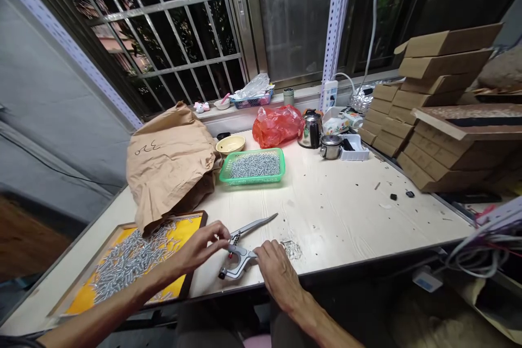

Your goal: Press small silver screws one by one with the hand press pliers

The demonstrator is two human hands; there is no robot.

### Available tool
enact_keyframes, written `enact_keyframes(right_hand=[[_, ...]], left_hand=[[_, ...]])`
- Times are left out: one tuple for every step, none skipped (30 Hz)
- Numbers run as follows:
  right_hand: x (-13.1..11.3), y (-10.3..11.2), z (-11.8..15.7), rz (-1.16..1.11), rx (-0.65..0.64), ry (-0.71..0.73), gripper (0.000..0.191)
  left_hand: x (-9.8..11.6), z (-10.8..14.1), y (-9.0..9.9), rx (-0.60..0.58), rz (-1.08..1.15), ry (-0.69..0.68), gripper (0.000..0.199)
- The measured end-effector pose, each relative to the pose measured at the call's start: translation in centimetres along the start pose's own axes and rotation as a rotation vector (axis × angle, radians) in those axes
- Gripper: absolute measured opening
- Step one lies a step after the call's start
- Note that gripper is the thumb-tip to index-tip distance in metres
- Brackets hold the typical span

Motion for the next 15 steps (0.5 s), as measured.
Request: enact_keyframes(right_hand=[[-0.1, -0.1, 0.1, 0.005, -0.003, 0.013, 0.019], [-0.1, -0.2, 0.1, 0.009, -0.006, 0.025, 0.020], [-0.1, -0.2, 0.2, 0.012, -0.005, 0.033, 0.020], [-0.2, -0.3, 0.2, 0.013, -0.004, 0.039, 0.020], [-0.2, -0.3, 0.2, 0.015, 0.001, 0.045, 0.019], [-0.2, -0.3, 0.2, 0.017, 0.011, 0.051, 0.018], [-0.2, -0.3, 0.2, 0.021, 0.024, 0.058, 0.018], [-0.2, -0.3, 0.2, 0.026, 0.040, 0.063, 0.018], [-0.2, -0.2, 0.2, 0.034, 0.053, 0.067, 0.018], [-0.2, -0.2, 0.2, 0.041, 0.063, 0.068, 0.018], [-0.1, -0.2, 0.2, 0.046, 0.064, 0.069, 0.019], [-0.1, -0.2, 0.3, 0.049, 0.060, 0.071, 0.019], [-0.1, -0.2, 0.4, 0.050, 0.051, 0.076, 0.020], [0.0, -0.2, 0.5, 0.048, 0.038, 0.084, 0.019], [0.0, -0.2, 0.7, 0.040, 0.021, 0.093, 0.019]], left_hand=[[0.2, -1.2, 1.2, 0.075, 0.035, 0.027, 0.015], [0.4, -2.6, 2.6, 0.164, 0.051, 0.050, 0.016], [0.6, -4.1, 4.3, 0.264, 0.054, 0.073, 0.018], [0.7, -5.6, 6.0, 0.364, 0.051, 0.100, 0.021], [0.8, -7.1, 7.6, 0.457, 0.038, 0.113, 0.024], [0.8, -8.4, 8.9, 0.513, 0.015, 0.116, 0.026], [0.9, -9.4, 10.0, 0.567, -0.023, 0.106, 0.026], [0.9, -10.2, 10.7, 0.579, -0.066, 0.082, 0.025], [0.9, -10.5, 11.0, 0.574, -0.111, 0.057, 0.024], [0.9, -10.4, 11.0, 0.556, -0.155, 0.035, 0.022], [0.7, -9.8, 10.8, 0.528, -0.195, 0.024, 0.021], [0.3, -8.8, 10.6, 0.501, -0.229, 0.030, 0.021], [-0.3, -7.4, 10.3, 0.475, -0.260, 0.056, 0.020], [-1.1, -5.8, 10.0, 0.444, -0.283, 0.099, 0.020], [-2.0, -4.1, 9.8, 0.405, -0.301, 0.155, 0.019]])
Point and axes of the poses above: each hand's wrist, its own z-axis away from the middle knuckle, its own y-axis out of the back of the hand, x = y × z, the point moved 7 cm from there along -z, towards the middle knuckle, and after that the axes turned 6 degrees about z, right-handed, at the moved point
